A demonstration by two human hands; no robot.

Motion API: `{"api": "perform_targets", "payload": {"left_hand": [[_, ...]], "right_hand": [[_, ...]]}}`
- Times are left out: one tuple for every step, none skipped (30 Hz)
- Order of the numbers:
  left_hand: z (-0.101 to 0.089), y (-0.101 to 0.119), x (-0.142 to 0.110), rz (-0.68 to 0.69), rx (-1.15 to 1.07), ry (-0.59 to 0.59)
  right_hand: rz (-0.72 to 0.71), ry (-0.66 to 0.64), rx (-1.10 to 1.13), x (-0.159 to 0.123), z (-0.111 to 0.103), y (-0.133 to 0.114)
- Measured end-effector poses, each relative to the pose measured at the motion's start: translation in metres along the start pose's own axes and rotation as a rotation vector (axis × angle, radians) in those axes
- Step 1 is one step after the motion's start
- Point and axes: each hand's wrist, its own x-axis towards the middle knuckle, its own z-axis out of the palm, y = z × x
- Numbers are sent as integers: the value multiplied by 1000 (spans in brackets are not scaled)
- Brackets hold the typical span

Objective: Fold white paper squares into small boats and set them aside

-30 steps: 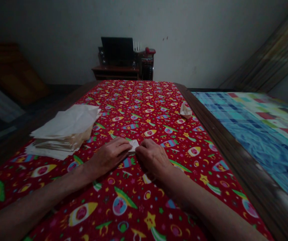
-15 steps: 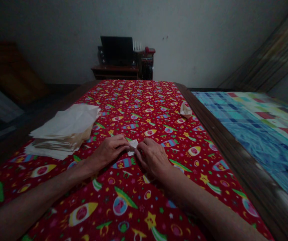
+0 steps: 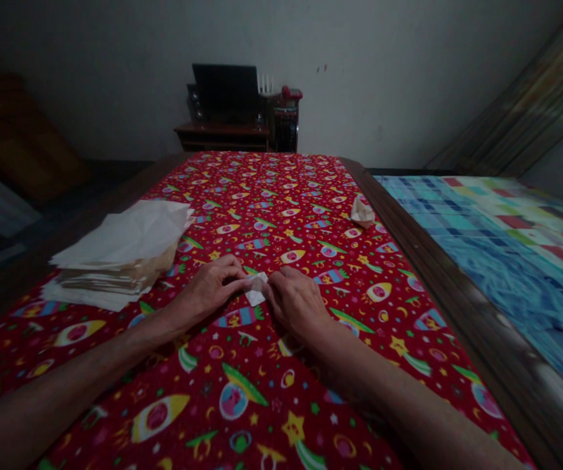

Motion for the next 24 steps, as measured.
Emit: {"api": "perform_targets", "payload": {"left_hand": [[1,0,0,8,17,-4],[1,0,-1,22,37,-3],[1,0,-1,42,61,3],[2,0,-1,63,87,7],[2,1,-2,83,115,10],[2,2,-2,101,144,11],[2,3,-3,110,176,9],[1,4,-3,116,207,6],[1,5,-3,120,239,0],[1,5,-3,124,274,-4],[1,6,-3,126,310,-6],[1,7,-3,128,347,-10],[2,7,-3,132,380,-16],[2,8,-3,135,410,-22],[1,9,-3,137,434,-27],[1,9,-3,139,448,-31],[1,10,-3,138,450,-35],[1,11,-3,133,441,-36],[1,11,-3,125,418,-36],[0,11,-3,117,383,-33],[1,10,-3,109,339,-28],[1,9,-3,102,290,-19],[1,7,-3,96,242,-7],[2,6,-2,90,198,4]], "right_hand": [[-6,6,-7,0,1,0],[-12,19,-16,1,2,1],[-17,33,-25,1,4,1],[-22,42,-35,1,6,2],[-26,43,-46,2,8,2],[-27,41,-58,2,9,3],[-25,34,-74,2,11,3],[-25,21,-92,2,12,3],[-27,9,-111,1,12,3],[-28,9,-130,1,12,2],[-32,13,-145,0,11,1],[-40,14,-153,0,11,1],[-44,15,-157,0,10,0],[-43,15,-161,1,10,0],[-41,9,-168,1,9,0],[-41,-6,-177,2,9,0],[-41,-19,-187,3,8,0],[-43,-33,-197,3,8,0],[-50,-45,-200,3,8,0],[-57,-46,-195,3,7,0],[-61,-32,-183,2,7,0],[-65,-9,-165,1,6,1],[-73,16,-145,0,6,1],[-80,40,-129,-2,5,1]]}}
